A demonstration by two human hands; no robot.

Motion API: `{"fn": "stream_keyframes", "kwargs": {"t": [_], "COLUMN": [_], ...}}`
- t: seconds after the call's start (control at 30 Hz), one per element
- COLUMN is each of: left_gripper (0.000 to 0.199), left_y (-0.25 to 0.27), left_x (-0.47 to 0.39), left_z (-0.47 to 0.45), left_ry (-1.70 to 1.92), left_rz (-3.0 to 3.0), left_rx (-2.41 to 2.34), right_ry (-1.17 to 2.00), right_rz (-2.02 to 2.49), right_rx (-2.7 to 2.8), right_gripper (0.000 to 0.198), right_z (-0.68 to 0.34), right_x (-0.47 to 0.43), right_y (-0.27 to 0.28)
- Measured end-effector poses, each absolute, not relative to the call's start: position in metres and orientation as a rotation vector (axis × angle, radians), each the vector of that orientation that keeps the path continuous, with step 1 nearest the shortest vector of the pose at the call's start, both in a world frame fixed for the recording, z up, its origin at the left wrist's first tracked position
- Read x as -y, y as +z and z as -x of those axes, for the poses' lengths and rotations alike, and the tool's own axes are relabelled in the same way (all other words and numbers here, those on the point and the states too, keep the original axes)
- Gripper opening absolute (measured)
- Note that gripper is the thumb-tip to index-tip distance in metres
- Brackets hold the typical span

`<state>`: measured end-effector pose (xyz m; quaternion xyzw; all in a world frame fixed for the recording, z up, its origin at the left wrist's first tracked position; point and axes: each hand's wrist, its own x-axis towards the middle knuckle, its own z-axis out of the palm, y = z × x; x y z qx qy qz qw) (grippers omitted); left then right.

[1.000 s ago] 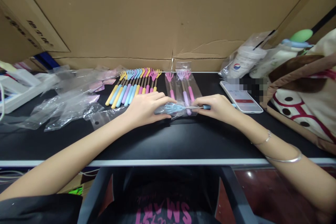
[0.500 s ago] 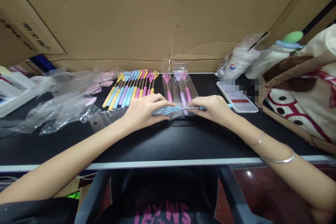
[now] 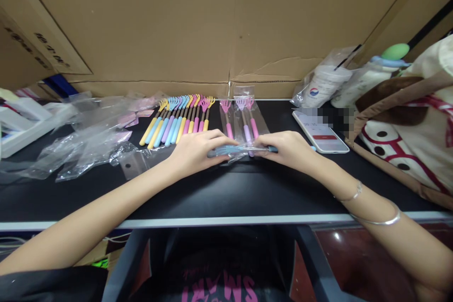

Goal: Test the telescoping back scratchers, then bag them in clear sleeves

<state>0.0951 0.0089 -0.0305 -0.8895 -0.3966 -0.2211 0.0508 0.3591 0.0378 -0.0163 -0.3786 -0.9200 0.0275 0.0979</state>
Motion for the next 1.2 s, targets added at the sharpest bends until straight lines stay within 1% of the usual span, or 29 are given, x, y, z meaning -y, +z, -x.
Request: {"fn": "stream_keyframes", "kwargs": {"t": [0.1, 0.33, 0.47, 0.67, 0.8, 0.9, 1.03, 1.2], "left_gripper": [0.027, 0.027, 0.025, 0.025, 0.022, 0.021, 0.023, 0.026], "left_y": [-0.029, -0.028, -0.027, -0.026, -0.025, -0.024, -0.024, -0.022], "left_x": [-0.010, -0.009, -0.008, -0.014, -0.020, -0.022, -0.024, -0.018], "left_z": [-0.094, -0.094, -0.096, -0.088, -0.082, -0.079, -0.077, -0.082], "left_ry": [-0.675, -0.635, -0.667, -0.738, -0.738, -0.746, -0.680, -0.608], "left_rz": [2.693, 2.760, 2.772, 2.731, 2.724, 2.737, 2.783, 2.865], "left_rx": [1.244, 1.256, 1.329, 1.314, 1.331, 1.347, 1.297, 1.233], "right_ry": [0.134, 0.108, 0.179, 0.287, 0.367, 0.452, 0.542, 0.464], "right_rz": [1.130, 1.107, 1.115, 1.177, 1.245, 1.197, 1.092, 1.073], "right_rx": [2.743, 2.748, 2.735, 2.794, 2.843, 2.823, 2.732, 2.710], "right_gripper": [0.016, 0.019, 0.017, 0.025, 0.027, 0.028, 0.030, 0.028], "right_z": [-0.361, -0.361, -0.360, -0.369, -0.382, -0.388, -0.387, -0.375], "right_x": [-0.037, -0.037, -0.035, -0.041, -0.049, -0.053, -0.055, -0.054], "right_y": [-0.014, -0.014, -0.016, -0.012, -0.006, -0.003, -0.003, -0.014]}}
